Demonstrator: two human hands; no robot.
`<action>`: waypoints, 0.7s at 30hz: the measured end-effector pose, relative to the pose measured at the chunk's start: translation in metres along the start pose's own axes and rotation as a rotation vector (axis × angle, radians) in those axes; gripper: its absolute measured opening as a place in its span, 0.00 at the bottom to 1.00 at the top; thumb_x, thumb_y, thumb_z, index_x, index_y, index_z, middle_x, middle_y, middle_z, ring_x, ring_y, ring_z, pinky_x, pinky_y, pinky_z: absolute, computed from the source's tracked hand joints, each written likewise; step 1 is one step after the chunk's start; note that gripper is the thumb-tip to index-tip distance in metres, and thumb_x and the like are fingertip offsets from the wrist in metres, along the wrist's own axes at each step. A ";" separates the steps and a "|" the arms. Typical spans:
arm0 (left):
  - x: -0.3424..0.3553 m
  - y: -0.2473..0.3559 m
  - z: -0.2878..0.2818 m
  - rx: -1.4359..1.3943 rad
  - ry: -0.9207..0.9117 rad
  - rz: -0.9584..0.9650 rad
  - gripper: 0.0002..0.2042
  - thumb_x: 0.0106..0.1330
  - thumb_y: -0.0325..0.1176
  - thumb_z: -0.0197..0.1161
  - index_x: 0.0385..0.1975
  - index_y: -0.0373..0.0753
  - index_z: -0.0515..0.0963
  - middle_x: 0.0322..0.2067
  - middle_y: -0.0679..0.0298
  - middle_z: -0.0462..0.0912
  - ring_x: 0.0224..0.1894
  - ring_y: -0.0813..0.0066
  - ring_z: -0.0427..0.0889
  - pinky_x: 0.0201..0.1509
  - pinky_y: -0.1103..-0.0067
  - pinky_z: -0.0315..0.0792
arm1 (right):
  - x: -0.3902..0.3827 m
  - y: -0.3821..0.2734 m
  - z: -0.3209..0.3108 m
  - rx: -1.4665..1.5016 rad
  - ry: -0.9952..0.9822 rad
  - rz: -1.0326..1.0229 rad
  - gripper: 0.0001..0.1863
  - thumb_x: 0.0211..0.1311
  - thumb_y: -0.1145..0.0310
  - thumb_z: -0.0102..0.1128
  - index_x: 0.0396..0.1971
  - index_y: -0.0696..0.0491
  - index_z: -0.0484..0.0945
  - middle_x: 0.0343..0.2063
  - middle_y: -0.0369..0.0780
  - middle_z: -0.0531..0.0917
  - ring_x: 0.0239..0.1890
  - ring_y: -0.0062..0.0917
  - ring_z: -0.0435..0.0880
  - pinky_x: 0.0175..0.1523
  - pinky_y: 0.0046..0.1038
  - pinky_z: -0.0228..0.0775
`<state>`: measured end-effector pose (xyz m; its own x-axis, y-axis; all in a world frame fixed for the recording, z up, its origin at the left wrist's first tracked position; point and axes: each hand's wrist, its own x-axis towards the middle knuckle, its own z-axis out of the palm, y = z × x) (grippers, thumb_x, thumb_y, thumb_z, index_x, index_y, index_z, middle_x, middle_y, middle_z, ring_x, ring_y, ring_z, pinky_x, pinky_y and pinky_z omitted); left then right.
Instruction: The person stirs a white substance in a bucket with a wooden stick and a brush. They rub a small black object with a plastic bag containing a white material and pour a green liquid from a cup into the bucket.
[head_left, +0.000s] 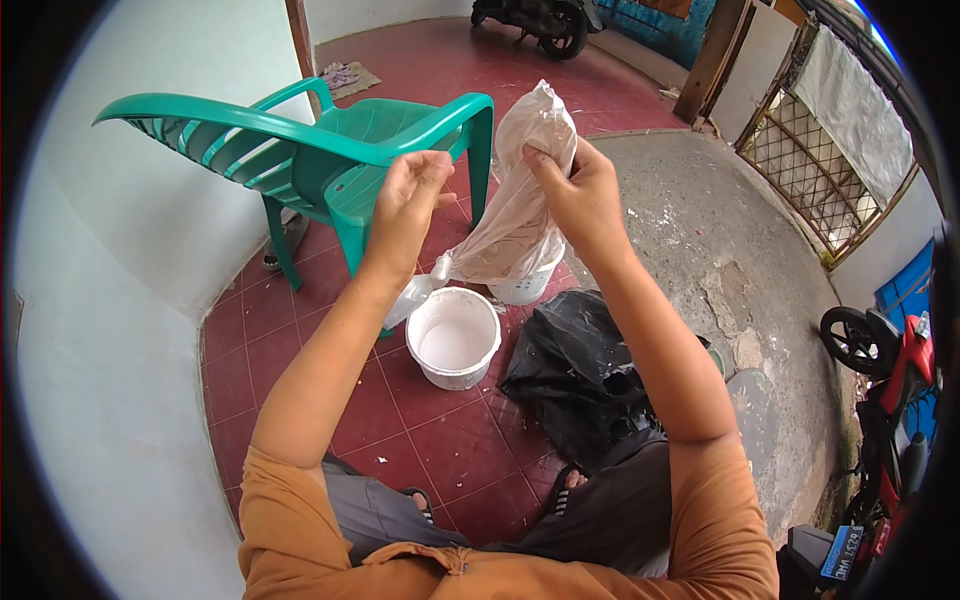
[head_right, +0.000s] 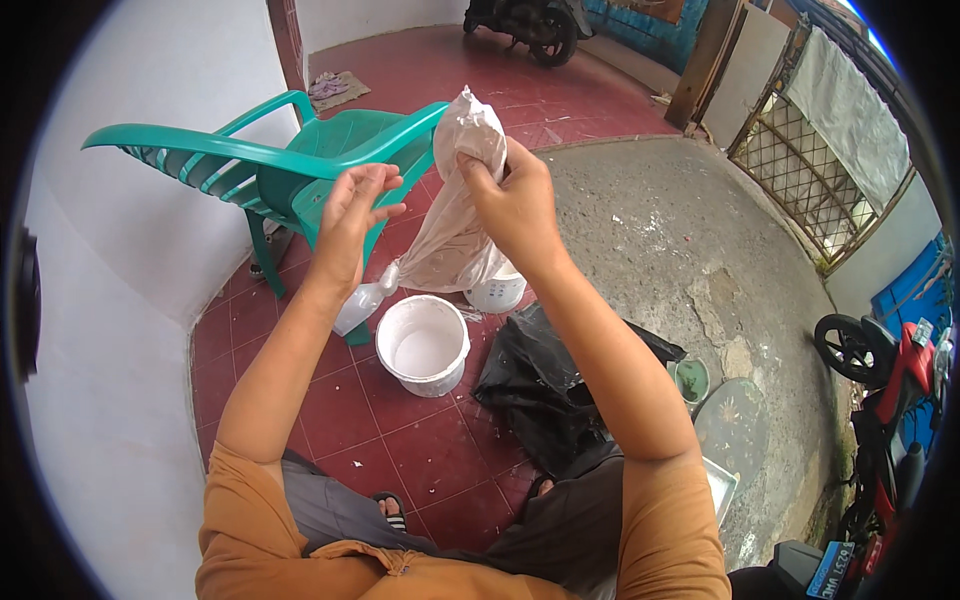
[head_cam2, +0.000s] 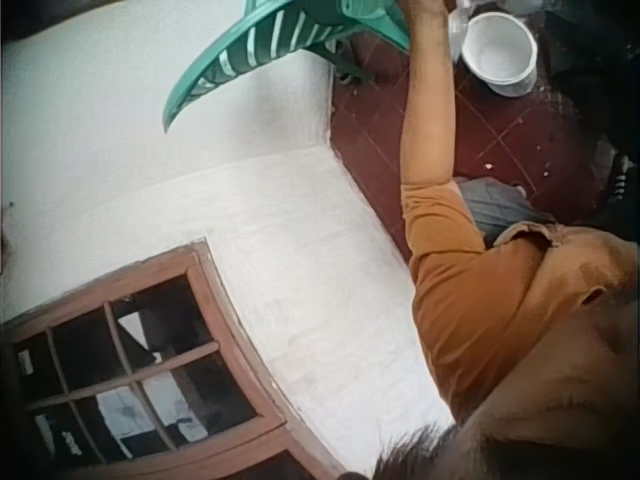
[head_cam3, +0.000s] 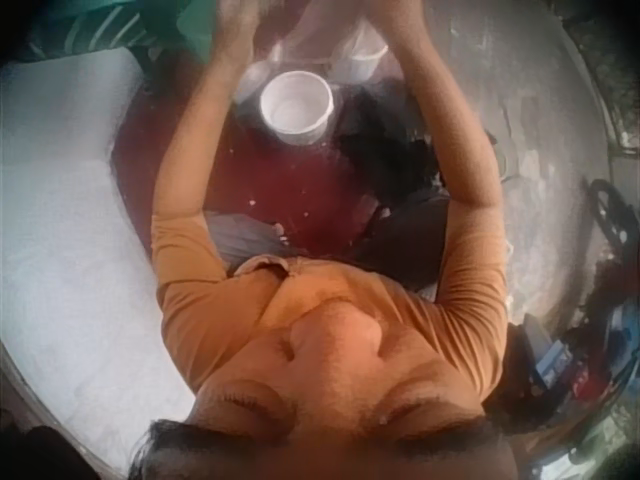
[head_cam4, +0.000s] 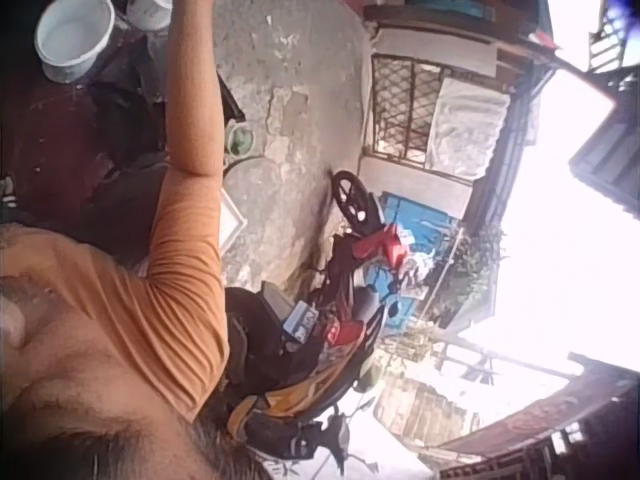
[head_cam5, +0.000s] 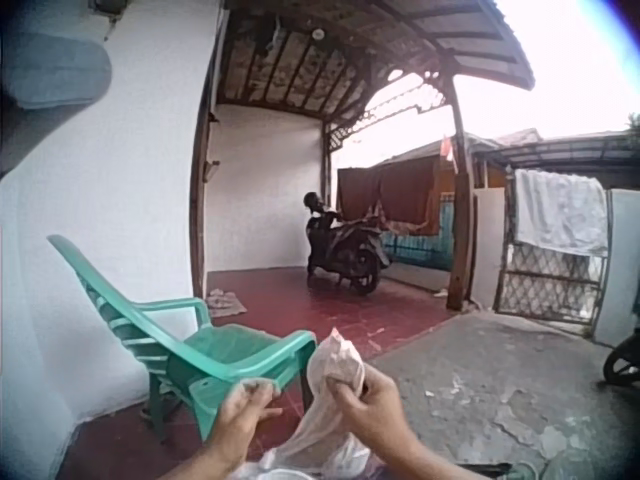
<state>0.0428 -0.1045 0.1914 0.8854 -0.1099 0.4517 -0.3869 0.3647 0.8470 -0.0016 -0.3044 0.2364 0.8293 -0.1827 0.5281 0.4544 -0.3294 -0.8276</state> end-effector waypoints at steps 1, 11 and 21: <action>-0.001 -0.013 -0.015 -0.013 -0.144 -0.269 0.35 0.69 0.54 0.63 0.63 0.29 0.66 0.57 0.51 0.76 0.62 0.63 0.75 0.61 0.67 0.75 | 0.001 -0.004 0.002 0.063 0.011 0.015 0.12 0.65 0.69 0.63 0.43 0.61 0.82 0.32 0.38 0.86 0.34 0.18 0.82 0.39 0.26 0.74; -0.030 -0.051 0.015 -0.070 -0.838 -0.617 0.32 0.64 0.46 0.72 0.64 0.36 0.68 0.54 0.60 0.78 0.57 0.67 0.78 0.56 0.68 0.77 | -0.003 0.002 0.012 0.301 -0.033 0.155 0.13 0.66 0.67 0.63 0.44 0.60 0.81 0.33 0.37 0.85 0.35 0.18 0.80 0.40 0.26 0.73; -0.040 -0.054 0.032 0.120 -0.626 -0.609 0.18 0.73 0.37 0.63 0.58 0.37 0.74 0.46 0.68 0.81 0.49 0.80 0.78 0.54 0.76 0.73 | -0.003 -0.003 0.006 0.201 -0.056 0.027 0.11 0.66 0.70 0.61 0.43 0.61 0.81 0.31 0.37 0.85 0.34 0.18 0.80 0.40 0.27 0.74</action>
<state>0.0197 -0.1492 0.1365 0.6564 -0.7530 -0.0469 0.0503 -0.0183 0.9986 -0.0041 -0.2970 0.2362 0.8561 -0.1351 0.4988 0.4833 -0.1326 -0.8654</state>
